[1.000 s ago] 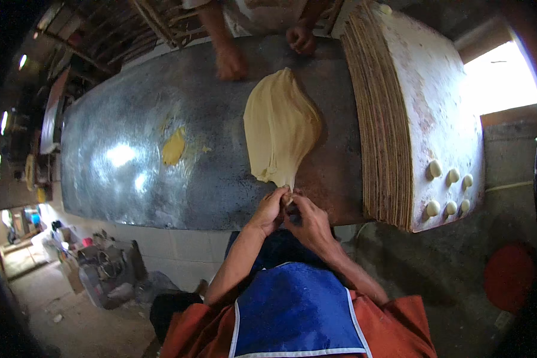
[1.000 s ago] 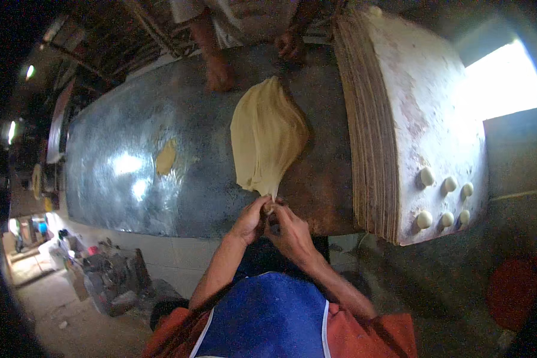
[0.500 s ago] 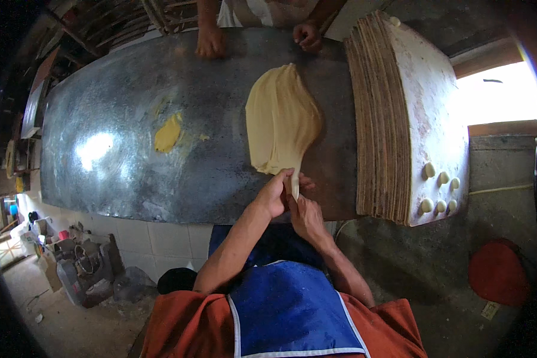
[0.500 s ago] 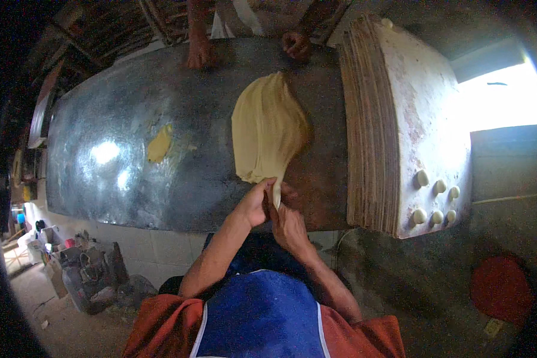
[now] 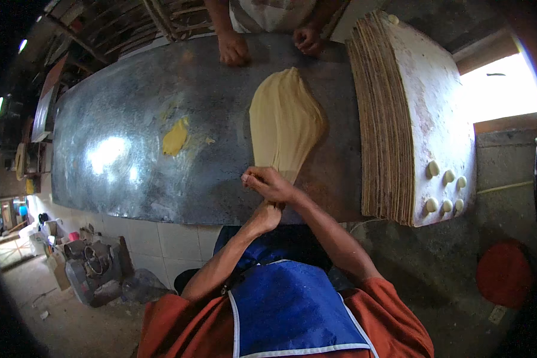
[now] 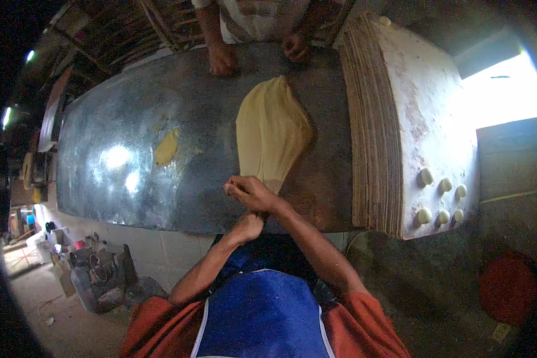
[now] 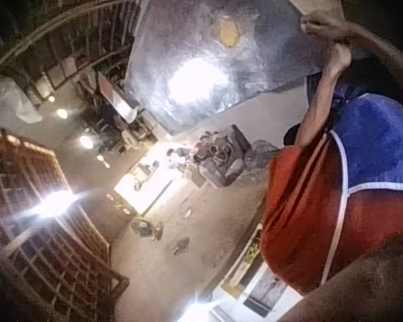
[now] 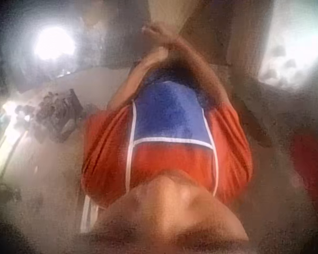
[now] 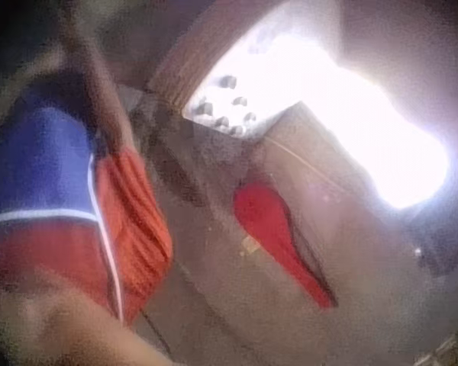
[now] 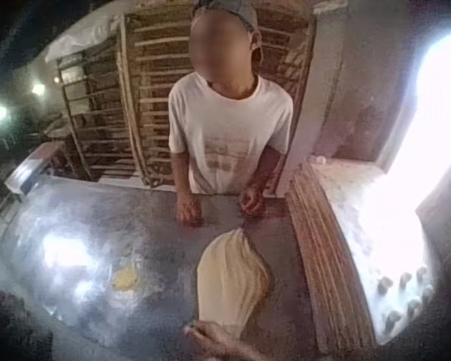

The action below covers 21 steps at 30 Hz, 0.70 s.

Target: The person repeatedly pinches small pieces of dough from a large mass on a metal table, rolls them into balls, and places them on a nearby wooden board. Another person is visible across the table performing similar actions.

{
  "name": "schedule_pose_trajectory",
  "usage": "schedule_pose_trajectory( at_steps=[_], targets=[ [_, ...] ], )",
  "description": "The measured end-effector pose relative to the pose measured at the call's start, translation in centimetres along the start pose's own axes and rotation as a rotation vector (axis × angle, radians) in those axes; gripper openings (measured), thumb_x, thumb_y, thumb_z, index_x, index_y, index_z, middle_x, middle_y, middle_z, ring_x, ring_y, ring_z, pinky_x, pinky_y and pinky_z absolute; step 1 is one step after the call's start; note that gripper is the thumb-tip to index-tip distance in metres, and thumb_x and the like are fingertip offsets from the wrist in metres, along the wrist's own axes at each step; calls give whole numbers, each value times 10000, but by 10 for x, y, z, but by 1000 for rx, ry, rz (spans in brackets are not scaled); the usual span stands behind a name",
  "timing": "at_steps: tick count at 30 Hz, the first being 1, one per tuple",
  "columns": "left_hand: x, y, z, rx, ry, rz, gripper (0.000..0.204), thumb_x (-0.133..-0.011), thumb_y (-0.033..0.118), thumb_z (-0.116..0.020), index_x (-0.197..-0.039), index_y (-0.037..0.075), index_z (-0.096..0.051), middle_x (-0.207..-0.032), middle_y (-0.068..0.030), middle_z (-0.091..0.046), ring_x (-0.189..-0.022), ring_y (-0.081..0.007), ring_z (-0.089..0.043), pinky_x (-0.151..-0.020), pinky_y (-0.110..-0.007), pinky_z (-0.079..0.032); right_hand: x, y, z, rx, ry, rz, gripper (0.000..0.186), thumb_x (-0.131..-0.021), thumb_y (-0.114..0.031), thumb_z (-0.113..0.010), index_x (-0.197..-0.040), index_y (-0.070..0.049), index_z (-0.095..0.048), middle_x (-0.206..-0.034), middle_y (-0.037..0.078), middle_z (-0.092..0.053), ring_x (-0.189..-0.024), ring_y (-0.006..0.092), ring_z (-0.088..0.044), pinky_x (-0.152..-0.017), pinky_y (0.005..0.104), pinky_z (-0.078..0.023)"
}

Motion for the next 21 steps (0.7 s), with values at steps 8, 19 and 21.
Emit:
schedule_pose_trajectory(
  at_steps=[8, 19, 21],
  targets=[
    [48, 56, 60, -79, 73, -773, 271, -976, 145, -482, -751, 25, -571, -776, -135, -559, -860, -326, -539, -918, -451, -392, 46, 43, -3, 208, 345, 233, 240, -1016, -212, -509, -932, 8, -556, -911, 186, -547, -864, 338, -520, -777, 438, -426],
    [-46, -22, 135, -925, 832, -429, 483, -974, 296, -630, -1291, 21, -392, -1125, -198, -521, -1025, -360, -491, -908, -513, -336, 112, 52, 96, 1184, 815, 43, 353, -928, -248, -645, -1172, -23, -526, -1019, 186, -557, -951, 399, -529, -847, 539, -392],
    [-61, -22, 124, -770, 916, -387, 442, -975, 264, -629, -1259, 21, -393, -1094, -203, -516, -1010, -354, -490, -901, -497, -349, 91, 72, 87, 924, 887, -63, 359, -918, -252, -661, -1146, -19, -511, -1021, 188, -571, -925, 413, -549, -829, 536, -403]
  ],
)
Point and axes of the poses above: each hand's wrist, its own x-axis away from the middle knuckle, its own z-axis out of the back of the hand, y = z × x, the point moved 3 cm from there along -x, towards the middle knuckle
